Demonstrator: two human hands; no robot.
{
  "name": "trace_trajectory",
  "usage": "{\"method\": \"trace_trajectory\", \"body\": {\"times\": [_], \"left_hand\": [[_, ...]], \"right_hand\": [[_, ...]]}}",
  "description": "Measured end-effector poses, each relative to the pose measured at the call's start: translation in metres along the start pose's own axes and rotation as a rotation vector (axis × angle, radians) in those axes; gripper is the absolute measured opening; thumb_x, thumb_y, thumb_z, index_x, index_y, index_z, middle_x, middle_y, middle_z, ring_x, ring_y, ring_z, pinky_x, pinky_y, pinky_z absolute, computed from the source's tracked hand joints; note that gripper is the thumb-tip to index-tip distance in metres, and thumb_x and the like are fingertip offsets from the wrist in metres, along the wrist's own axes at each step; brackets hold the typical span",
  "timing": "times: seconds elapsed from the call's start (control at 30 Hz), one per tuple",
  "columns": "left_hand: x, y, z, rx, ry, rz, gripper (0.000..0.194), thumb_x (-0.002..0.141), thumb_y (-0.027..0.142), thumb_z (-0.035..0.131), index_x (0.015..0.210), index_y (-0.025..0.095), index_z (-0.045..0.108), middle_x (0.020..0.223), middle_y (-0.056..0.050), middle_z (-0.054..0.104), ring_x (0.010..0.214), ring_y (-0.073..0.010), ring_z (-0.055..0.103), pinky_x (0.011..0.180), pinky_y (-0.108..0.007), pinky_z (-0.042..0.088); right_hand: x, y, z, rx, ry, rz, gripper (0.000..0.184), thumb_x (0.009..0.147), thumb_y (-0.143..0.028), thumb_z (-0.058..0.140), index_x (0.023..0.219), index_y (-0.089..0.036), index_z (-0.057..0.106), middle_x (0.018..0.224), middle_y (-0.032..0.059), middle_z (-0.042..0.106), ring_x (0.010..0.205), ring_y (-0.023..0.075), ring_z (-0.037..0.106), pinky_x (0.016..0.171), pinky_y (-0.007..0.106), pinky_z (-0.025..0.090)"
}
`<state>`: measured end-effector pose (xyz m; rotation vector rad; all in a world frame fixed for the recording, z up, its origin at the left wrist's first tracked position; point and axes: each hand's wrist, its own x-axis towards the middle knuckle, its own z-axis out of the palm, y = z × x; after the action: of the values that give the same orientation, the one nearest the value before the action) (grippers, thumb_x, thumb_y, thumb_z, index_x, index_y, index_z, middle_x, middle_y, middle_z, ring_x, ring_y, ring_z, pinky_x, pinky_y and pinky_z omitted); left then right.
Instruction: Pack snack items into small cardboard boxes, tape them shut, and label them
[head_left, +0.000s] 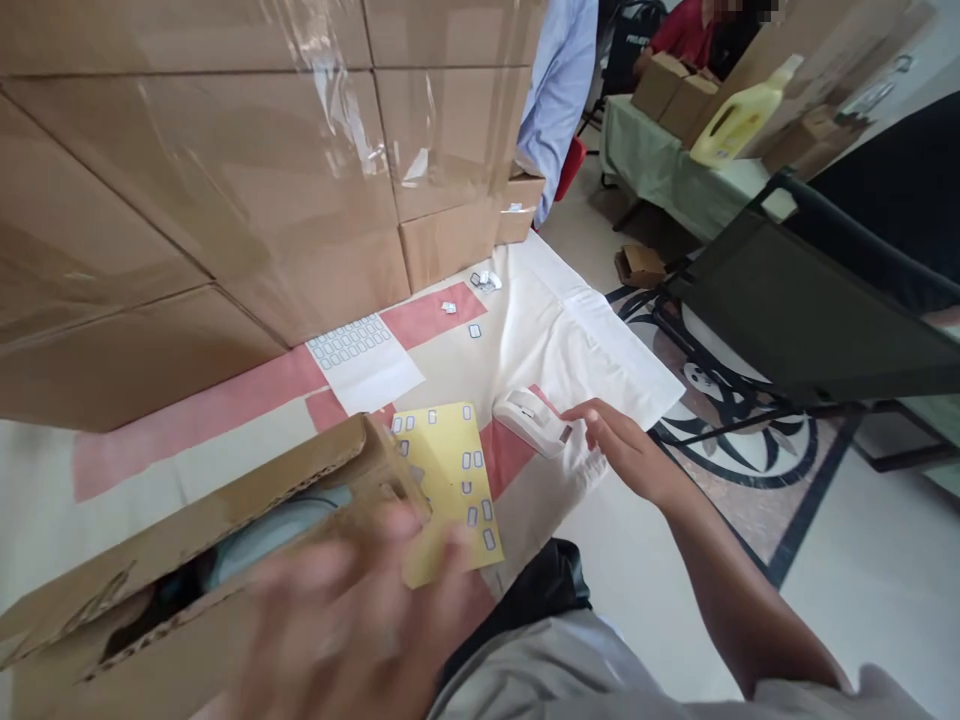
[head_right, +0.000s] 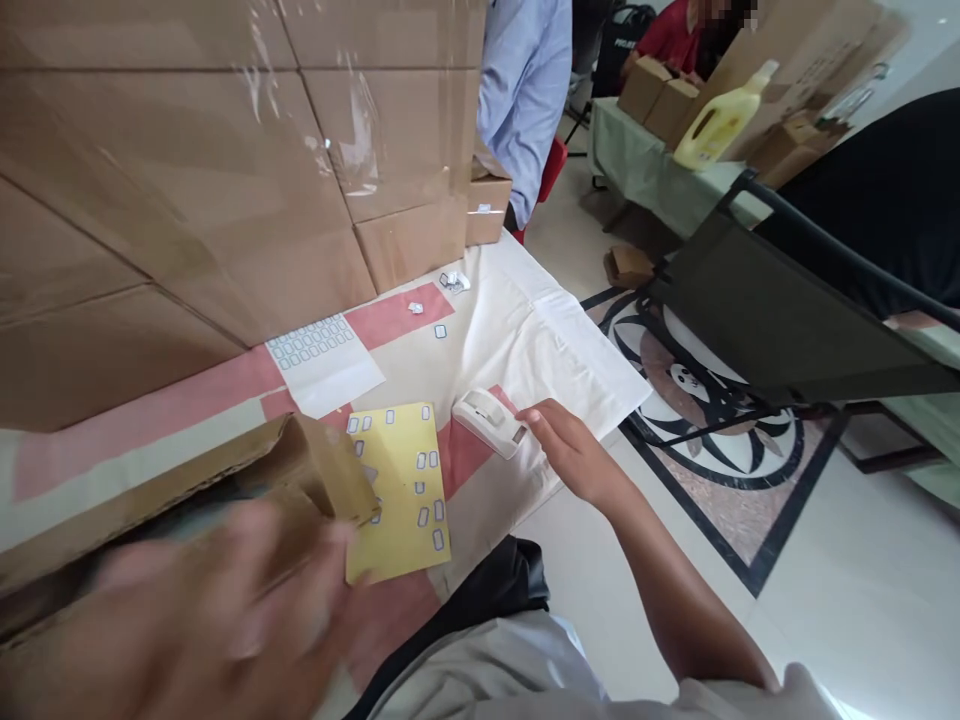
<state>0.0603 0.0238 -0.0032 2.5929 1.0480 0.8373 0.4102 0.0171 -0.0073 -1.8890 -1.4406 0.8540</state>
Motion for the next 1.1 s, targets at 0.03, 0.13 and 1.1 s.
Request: {"method": "trace_trajectory", "body": {"times": [0.03, 0.13, 1.1], "left_hand": [[0.022, 0.019, 0.019, 0.084, -0.024, 0.13, 0.076, 0.078, 0.03, 0.076, 0.146, 0.051, 0.047, 0.15, 0.005, 0.055, 0.148, -0.0329, 0.043, 0.111, -0.058, 0.052], [0.086, 0.053, 0.087, 0.124, -0.098, 0.16, 0.082, 0.083, 0.032, 0.073, 0.156, 0.029, 0.036, 0.166, -0.007, 0.033, 0.155, -0.0332, 0.029, 0.12, -0.054, 0.043], [0.113, 0.018, 0.182, -0.111, -0.088, -0.046, 0.11, 0.065, 0.042, 0.09, 0.157, 0.022, 0.033, 0.149, -0.025, 0.041, 0.136, -0.0408, 0.048, 0.109, -0.048, 0.046]], "right_hand": [[0.004, 0.001, -0.001, 0.016, -0.062, 0.068, 0.054, 0.102, -0.063, 0.038, 0.104, -0.022, 0.073, 0.083, 0.0052, 0.06, 0.074, 0.0187, 0.055, 0.066, 0.034, 0.046], [0.019, -0.001, 0.0, 0.093, -0.19, 0.245, 0.053, 0.098, -0.064, 0.044, 0.089, -0.019, 0.07, 0.067, -0.0002, 0.05, 0.061, 0.0143, 0.045, 0.057, 0.03, 0.038], [-0.006, 0.048, -0.002, -0.353, -0.246, 0.377, 0.039, 0.083, -0.043, 0.062, 0.057, -0.021, 0.042, 0.055, -0.0046, 0.038, 0.056, 0.0113, 0.034, 0.055, 0.028, 0.024]]}}
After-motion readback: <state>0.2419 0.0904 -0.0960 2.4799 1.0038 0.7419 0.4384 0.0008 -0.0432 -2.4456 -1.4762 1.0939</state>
